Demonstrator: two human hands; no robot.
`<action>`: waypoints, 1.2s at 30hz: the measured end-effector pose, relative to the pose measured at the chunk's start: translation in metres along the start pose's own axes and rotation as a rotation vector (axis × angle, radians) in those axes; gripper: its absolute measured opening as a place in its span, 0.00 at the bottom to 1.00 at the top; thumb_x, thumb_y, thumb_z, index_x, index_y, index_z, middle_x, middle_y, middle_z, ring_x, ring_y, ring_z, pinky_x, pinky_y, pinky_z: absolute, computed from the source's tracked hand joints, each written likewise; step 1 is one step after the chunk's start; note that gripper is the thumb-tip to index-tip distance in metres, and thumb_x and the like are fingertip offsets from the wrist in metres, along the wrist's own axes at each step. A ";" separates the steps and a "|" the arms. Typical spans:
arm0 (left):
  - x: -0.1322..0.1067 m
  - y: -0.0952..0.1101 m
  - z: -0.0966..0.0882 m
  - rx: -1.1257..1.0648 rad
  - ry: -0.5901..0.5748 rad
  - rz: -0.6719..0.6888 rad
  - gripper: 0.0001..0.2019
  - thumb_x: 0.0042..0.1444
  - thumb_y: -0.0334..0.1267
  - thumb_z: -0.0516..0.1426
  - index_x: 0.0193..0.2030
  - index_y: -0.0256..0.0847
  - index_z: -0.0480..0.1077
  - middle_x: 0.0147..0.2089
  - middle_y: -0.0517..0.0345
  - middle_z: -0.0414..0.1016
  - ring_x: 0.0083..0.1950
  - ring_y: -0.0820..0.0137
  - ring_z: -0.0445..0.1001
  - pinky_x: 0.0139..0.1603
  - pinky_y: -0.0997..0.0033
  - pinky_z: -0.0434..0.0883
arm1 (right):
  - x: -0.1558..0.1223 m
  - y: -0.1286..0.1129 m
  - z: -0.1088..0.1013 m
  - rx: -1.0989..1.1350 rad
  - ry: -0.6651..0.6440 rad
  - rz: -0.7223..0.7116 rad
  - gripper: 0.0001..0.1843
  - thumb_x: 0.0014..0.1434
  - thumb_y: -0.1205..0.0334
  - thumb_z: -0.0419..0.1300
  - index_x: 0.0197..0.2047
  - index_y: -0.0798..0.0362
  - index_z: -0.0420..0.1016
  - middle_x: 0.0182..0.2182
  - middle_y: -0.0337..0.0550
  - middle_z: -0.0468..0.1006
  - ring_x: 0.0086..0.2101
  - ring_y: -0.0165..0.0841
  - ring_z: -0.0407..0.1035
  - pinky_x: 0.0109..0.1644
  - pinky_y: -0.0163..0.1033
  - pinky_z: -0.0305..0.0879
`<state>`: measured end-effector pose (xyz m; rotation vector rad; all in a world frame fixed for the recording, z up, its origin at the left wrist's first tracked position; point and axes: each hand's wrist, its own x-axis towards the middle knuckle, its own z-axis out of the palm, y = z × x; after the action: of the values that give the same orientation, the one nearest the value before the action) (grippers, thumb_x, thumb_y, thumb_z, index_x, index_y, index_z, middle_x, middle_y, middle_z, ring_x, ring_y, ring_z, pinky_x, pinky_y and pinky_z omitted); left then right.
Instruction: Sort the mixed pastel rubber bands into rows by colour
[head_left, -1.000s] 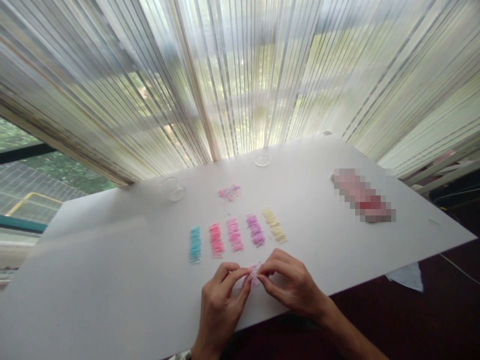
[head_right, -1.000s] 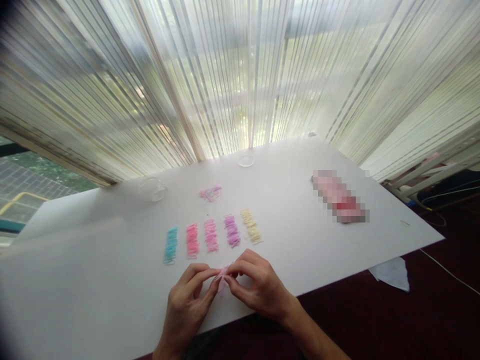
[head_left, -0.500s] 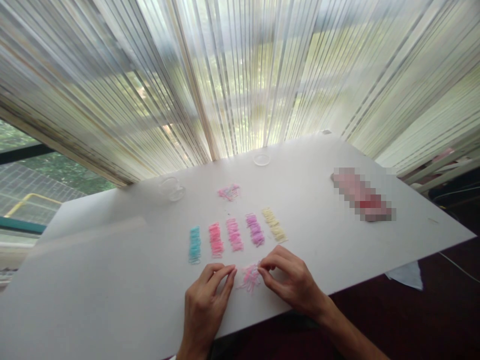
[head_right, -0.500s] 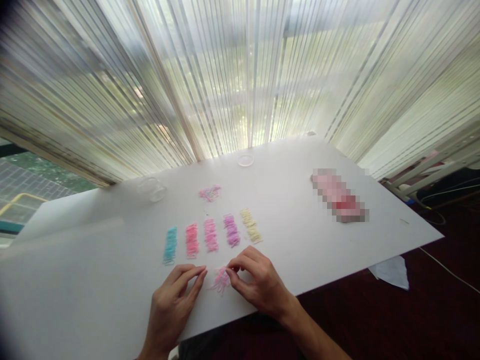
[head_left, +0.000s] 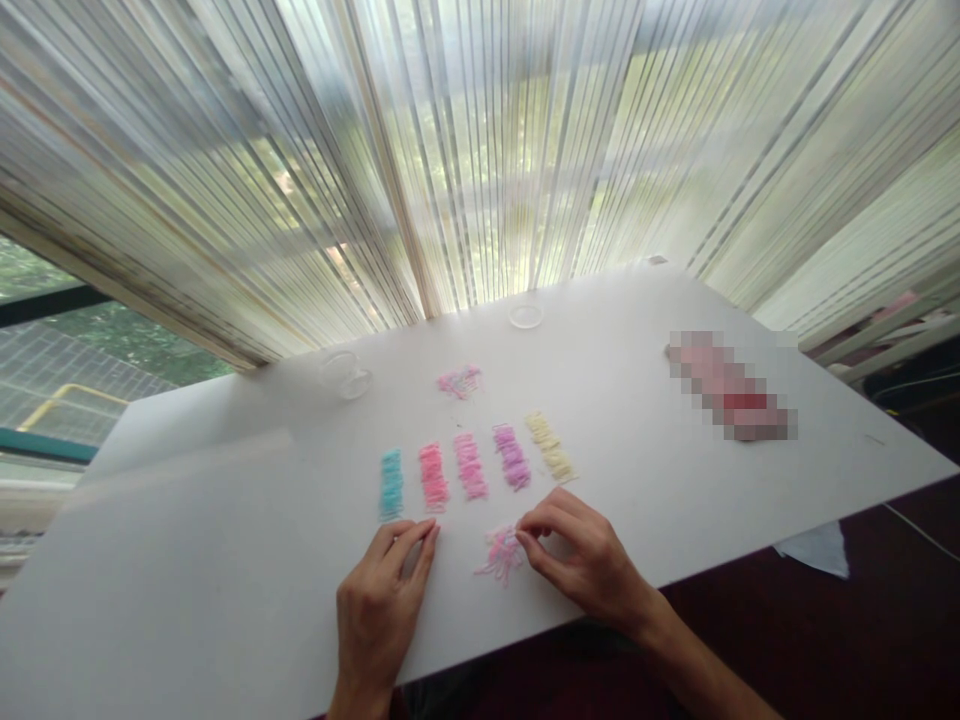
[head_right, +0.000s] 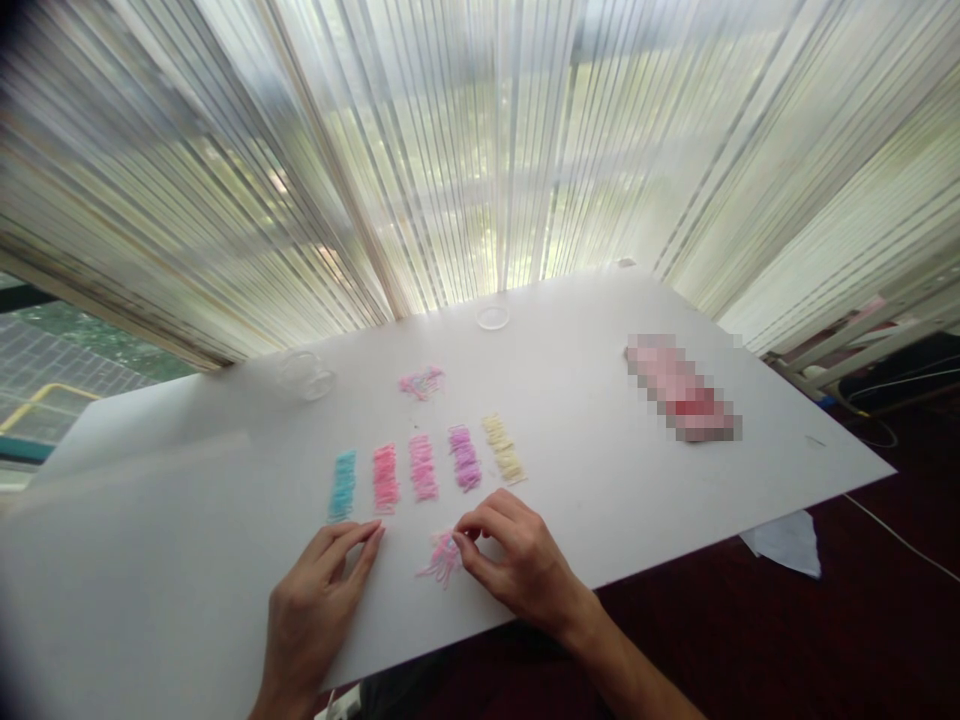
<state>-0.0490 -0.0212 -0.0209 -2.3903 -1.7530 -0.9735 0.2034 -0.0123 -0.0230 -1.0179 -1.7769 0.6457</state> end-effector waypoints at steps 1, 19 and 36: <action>0.000 0.000 0.000 0.002 0.002 0.001 0.13 0.71 0.44 0.54 0.45 0.44 0.79 0.41 0.60 0.81 0.37 0.72 0.82 0.38 0.77 0.75 | 0.000 0.000 0.000 -0.002 -0.001 -0.001 0.05 0.66 0.69 0.61 0.38 0.50 0.75 0.29 0.39 0.75 0.32 0.31 0.70 0.37 0.35 0.68; 0.027 0.033 0.016 0.016 -0.064 -0.030 0.12 0.70 0.42 0.55 0.44 0.44 0.79 0.40 0.60 0.81 0.30 0.73 0.78 0.31 0.76 0.70 | 0.000 -0.001 -0.001 -0.025 0.001 -0.001 0.05 0.66 0.68 0.61 0.38 0.50 0.77 0.29 0.39 0.76 0.31 0.32 0.71 0.36 0.36 0.70; 0.023 0.034 0.013 -0.010 -0.118 -0.030 0.14 0.71 0.45 0.53 0.41 0.45 0.79 0.38 0.61 0.80 0.29 0.73 0.78 0.29 0.76 0.69 | 0.000 -0.001 -0.001 -0.016 -0.002 0.004 0.05 0.67 0.67 0.61 0.39 0.50 0.77 0.29 0.40 0.76 0.32 0.32 0.71 0.37 0.37 0.69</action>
<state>-0.0091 -0.0093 -0.0091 -2.4826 -1.8305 -0.8635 0.2038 -0.0130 -0.0216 -1.0320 -1.7850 0.6363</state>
